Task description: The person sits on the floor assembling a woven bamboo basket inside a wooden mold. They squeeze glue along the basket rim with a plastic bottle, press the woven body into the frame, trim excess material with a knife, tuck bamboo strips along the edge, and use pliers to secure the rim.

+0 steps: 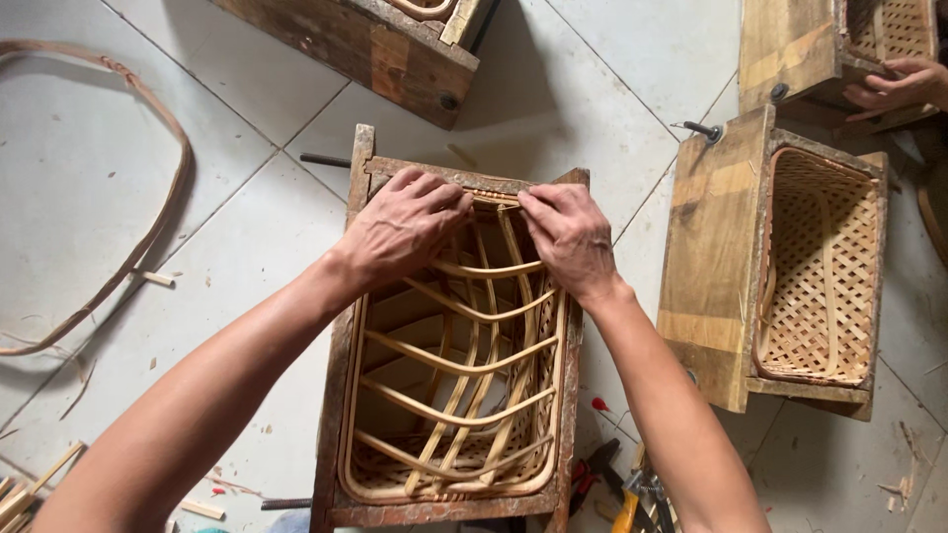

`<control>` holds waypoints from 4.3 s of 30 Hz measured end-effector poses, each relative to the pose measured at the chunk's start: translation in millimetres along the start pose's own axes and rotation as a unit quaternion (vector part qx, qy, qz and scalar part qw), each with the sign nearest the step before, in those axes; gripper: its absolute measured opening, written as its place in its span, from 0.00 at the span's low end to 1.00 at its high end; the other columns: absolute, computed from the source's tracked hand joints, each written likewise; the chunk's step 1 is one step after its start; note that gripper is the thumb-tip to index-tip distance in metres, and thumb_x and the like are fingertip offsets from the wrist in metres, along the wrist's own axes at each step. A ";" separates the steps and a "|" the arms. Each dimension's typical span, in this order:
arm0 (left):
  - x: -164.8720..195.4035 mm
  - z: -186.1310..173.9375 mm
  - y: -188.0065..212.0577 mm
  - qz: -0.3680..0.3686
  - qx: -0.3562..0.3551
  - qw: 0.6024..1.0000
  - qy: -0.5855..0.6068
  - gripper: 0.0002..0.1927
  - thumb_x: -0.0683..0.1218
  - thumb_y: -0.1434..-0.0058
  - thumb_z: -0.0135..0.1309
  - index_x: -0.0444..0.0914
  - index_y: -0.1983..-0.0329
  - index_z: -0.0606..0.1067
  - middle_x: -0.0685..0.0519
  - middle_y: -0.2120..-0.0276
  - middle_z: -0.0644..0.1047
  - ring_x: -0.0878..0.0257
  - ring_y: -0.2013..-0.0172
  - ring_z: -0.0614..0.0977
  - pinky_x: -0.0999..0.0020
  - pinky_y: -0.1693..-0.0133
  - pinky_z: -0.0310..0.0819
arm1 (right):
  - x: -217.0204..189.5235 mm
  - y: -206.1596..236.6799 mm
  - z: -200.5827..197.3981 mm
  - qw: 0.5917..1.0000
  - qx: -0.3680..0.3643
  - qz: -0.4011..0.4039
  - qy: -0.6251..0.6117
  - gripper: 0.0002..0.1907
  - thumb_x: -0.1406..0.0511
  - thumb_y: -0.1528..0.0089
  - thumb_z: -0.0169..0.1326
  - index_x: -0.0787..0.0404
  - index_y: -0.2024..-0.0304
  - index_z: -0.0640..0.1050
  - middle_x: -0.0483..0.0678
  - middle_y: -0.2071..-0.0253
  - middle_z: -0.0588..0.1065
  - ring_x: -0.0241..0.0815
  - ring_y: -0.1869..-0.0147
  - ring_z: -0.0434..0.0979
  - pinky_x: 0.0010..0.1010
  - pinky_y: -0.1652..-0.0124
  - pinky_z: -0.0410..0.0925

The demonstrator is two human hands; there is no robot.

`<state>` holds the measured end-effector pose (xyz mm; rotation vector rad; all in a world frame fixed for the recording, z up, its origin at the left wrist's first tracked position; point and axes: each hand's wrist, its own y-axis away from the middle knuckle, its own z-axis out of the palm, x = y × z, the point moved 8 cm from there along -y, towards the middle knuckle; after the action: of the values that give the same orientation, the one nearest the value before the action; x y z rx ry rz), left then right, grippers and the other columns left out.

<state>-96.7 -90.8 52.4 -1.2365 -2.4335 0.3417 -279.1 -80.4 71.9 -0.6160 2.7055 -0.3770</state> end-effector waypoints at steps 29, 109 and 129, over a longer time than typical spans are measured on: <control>7.9 42.3 -37.2 -0.007 -0.217 0.965 -0.148 0.25 0.43 0.34 0.47 0.35 0.34 0.64 0.47 0.53 0.73 0.58 0.54 0.75 0.62 0.56 0.75 | 37.7 -46.8 36.5 0.954 -0.247 0.155 -0.068 0.07 0.61 0.40 0.61 0.56 0.65 0.86 0.45 0.63 0.81 0.39 0.61 0.80 0.33 0.57 0.75; 67.2 69.7 -58.6 -0.119 -0.110 0.985 -0.063 0.22 0.48 0.33 0.43 0.30 0.40 0.67 0.42 0.50 0.71 0.52 0.47 0.73 0.47 0.42 0.63 | 58.1 87.2 -80.6 0.990 -0.024 0.139 0.030 0.25 0.64 0.45 0.67 0.61 0.45 0.80 0.51 0.51 0.78 0.47 0.49 0.77 0.40 0.50 0.73; 59.0 33.0 -47.4 -0.138 0.000 0.990 -0.031 0.22 0.49 0.32 0.44 0.29 0.41 0.68 0.38 0.46 0.72 0.49 0.45 0.73 0.50 0.41 0.63 | 35.8 31.5 -68.3 0.980 -0.036 0.011 0.196 0.26 0.64 0.47 0.69 0.58 0.46 0.81 0.46 0.54 0.77 0.44 0.50 0.73 0.39 0.51 0.66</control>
<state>-177.0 -71.7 54.5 -0.8828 -2.6148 0.3026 -347.1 -57.1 114.0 -0.5820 3.1103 -0.4342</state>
